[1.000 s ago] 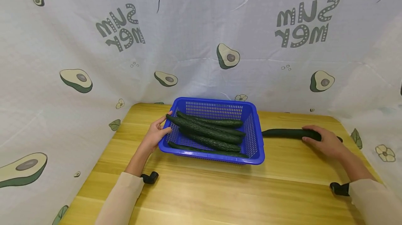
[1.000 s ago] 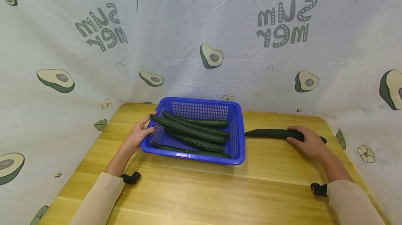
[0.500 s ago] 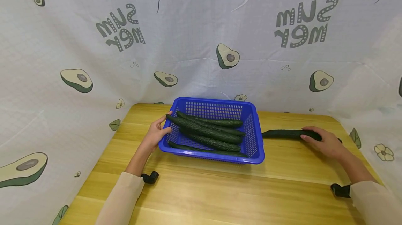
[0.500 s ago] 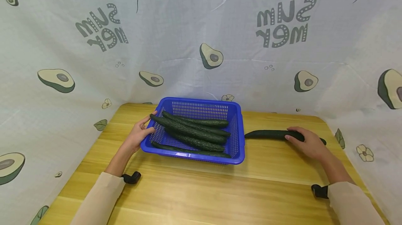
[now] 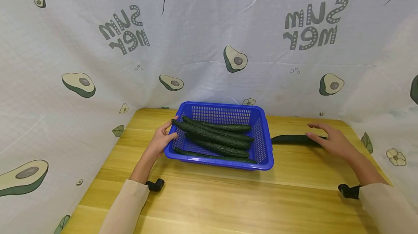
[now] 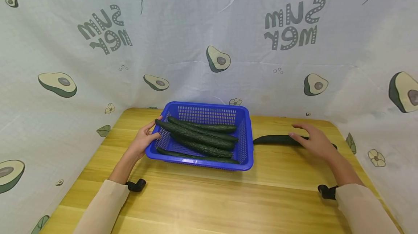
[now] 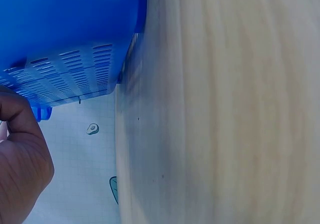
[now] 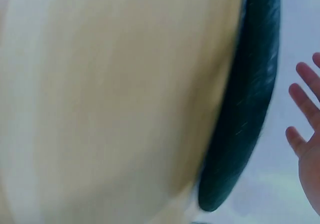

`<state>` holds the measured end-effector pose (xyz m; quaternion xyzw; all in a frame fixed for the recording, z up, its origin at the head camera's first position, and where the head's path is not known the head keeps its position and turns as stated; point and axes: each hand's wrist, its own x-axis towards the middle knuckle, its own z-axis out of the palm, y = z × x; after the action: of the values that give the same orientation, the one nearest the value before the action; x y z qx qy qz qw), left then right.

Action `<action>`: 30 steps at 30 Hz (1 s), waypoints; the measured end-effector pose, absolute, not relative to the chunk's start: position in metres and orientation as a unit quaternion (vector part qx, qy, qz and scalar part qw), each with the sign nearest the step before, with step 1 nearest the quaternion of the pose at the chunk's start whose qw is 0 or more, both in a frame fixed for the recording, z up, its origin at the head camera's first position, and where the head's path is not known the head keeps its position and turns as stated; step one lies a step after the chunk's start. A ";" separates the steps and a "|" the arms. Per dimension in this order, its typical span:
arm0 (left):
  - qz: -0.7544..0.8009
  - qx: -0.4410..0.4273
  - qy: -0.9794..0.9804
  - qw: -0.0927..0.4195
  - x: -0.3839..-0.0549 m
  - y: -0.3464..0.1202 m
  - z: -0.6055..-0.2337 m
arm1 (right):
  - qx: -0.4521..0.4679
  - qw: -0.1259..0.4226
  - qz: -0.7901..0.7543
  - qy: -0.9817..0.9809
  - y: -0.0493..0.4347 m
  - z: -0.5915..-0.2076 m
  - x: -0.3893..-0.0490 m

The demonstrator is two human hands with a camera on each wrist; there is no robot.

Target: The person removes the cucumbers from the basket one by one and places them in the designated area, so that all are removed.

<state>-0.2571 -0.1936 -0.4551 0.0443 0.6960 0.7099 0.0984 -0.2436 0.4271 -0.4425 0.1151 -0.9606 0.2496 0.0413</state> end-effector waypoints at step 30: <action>0.713 0.038 0.693 0.101 -0.255 -0.194 -0.454 | 0.177 0.041 0.301 -0.936 0.275 -0.399 -0.258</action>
<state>-0.2555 -0.1938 -0.4542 0.0379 0.6929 0.7129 0.1005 -0.2581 0.2753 -0.3987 0.1770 -0.9360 0.3015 0.0414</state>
